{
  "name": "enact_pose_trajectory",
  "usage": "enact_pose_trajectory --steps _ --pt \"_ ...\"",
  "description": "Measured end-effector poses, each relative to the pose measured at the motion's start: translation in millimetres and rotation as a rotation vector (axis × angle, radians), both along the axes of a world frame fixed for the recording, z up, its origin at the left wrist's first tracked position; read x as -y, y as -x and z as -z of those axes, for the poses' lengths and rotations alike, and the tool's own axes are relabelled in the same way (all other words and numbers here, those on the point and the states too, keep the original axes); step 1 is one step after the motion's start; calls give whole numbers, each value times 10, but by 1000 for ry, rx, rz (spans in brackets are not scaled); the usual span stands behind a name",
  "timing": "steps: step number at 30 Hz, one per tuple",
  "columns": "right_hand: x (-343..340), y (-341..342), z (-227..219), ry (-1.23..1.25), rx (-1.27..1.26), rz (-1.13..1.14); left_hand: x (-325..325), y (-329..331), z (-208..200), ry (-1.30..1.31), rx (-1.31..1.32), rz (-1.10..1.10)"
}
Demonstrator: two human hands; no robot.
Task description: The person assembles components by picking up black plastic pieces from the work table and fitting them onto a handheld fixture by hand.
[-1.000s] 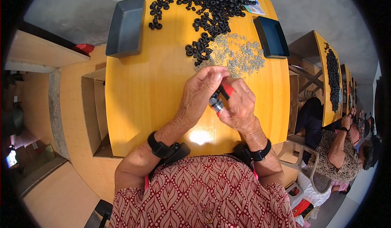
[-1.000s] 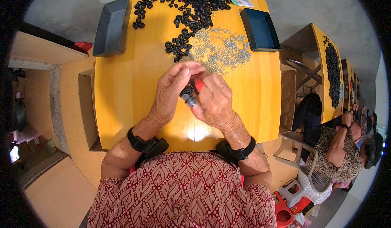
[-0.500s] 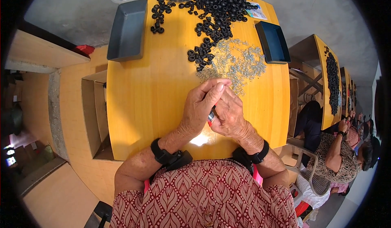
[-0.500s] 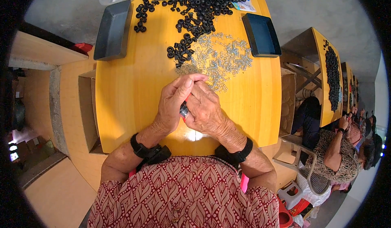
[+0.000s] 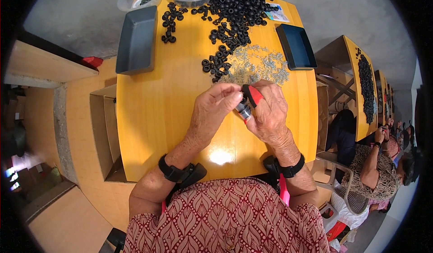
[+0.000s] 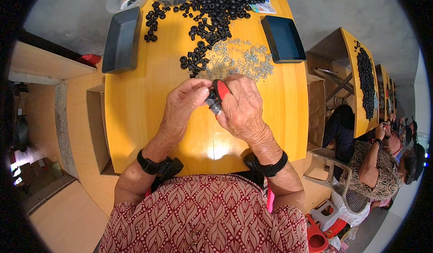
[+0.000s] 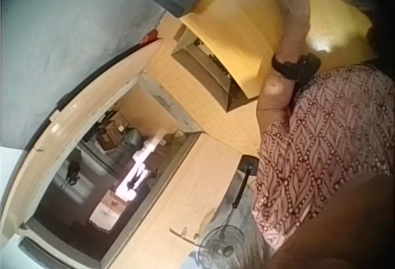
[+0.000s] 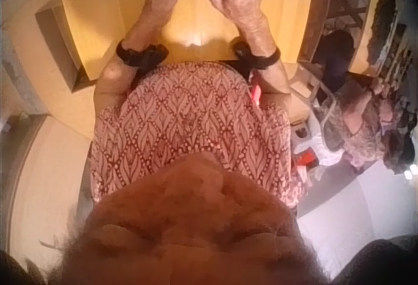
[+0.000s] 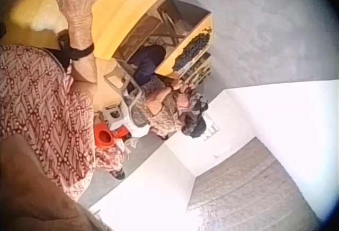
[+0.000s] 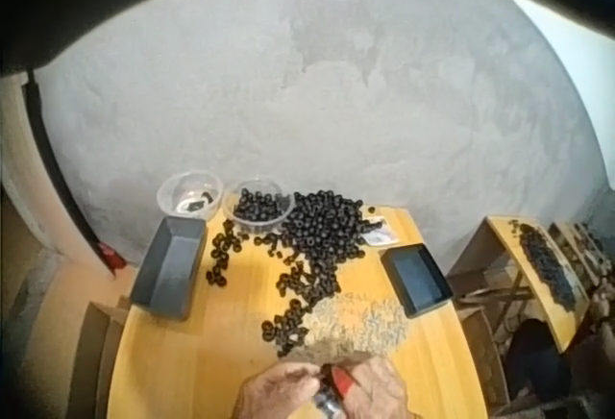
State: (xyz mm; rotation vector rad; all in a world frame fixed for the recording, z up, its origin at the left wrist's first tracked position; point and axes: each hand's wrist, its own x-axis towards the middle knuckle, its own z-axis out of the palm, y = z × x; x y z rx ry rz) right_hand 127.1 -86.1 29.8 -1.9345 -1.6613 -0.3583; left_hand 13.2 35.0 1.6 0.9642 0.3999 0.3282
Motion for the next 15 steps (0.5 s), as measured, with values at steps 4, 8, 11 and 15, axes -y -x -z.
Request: enact_pose_trajectory --steps 4,8,11,15 --pt "6 -4 -15 33 47 22 -3 1 39 25 -8 104" --pt "-11 -17 -32 67 46 14 -16 -10 90 13 -10 105" --pt "7 -44 -50 72 35 18 -17 -8 47 11 -6 111" --pt "10 -75 -74 81 -4 61 -15 7 61 -7 -12 117"
